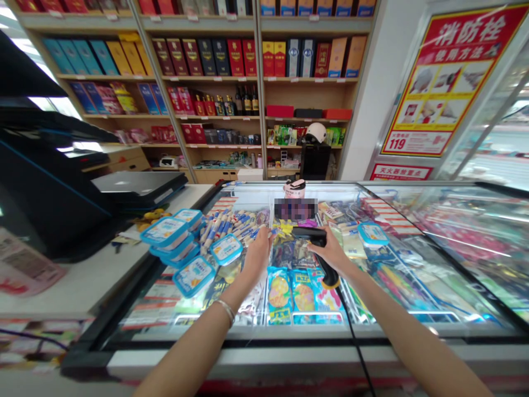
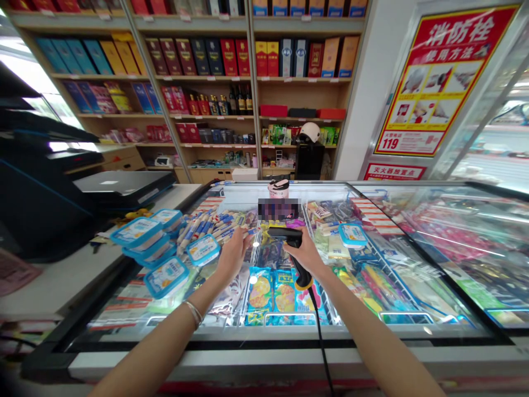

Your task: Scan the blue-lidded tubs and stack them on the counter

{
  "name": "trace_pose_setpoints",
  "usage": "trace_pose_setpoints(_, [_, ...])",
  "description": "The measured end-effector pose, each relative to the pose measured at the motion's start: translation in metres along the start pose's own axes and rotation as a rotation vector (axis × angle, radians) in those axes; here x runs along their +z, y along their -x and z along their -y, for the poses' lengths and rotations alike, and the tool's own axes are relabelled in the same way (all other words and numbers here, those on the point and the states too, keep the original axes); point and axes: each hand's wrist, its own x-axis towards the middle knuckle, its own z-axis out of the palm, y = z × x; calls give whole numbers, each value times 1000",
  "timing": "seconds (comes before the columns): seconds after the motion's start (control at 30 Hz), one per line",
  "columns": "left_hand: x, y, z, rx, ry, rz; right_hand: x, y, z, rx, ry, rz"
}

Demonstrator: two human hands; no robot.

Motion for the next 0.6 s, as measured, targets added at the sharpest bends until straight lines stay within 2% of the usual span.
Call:
trace_pose_setpoints(0.2, [2, -2, 3, 13, 61, -19, 1, -2, -7, -13, -37, -23])
trace_pose_setpoints(0.27, [5, -1, 5, 43, 94, -33, 1, -2, 0, 13, -63, -27])
trace_pose_setpoints(0.37, [11, -1, 5, 94, 170, -60, -7, -2, 22, 41, -177, -55])
trace_pose_setpoints(0.47, [22, -5, -4, 107, 275, -59, -33, -3, 52, -28, -327, -161])
trace_pose_setpoints(0.53, [32, -12, -17, 85, 371, -19, -62, -5, 67, -87, -401, -223])
trace_pose_setpoints(0.6, [44, -22, -36, 46, 472, 33, -98, -5, 71, -124, -452, -242])
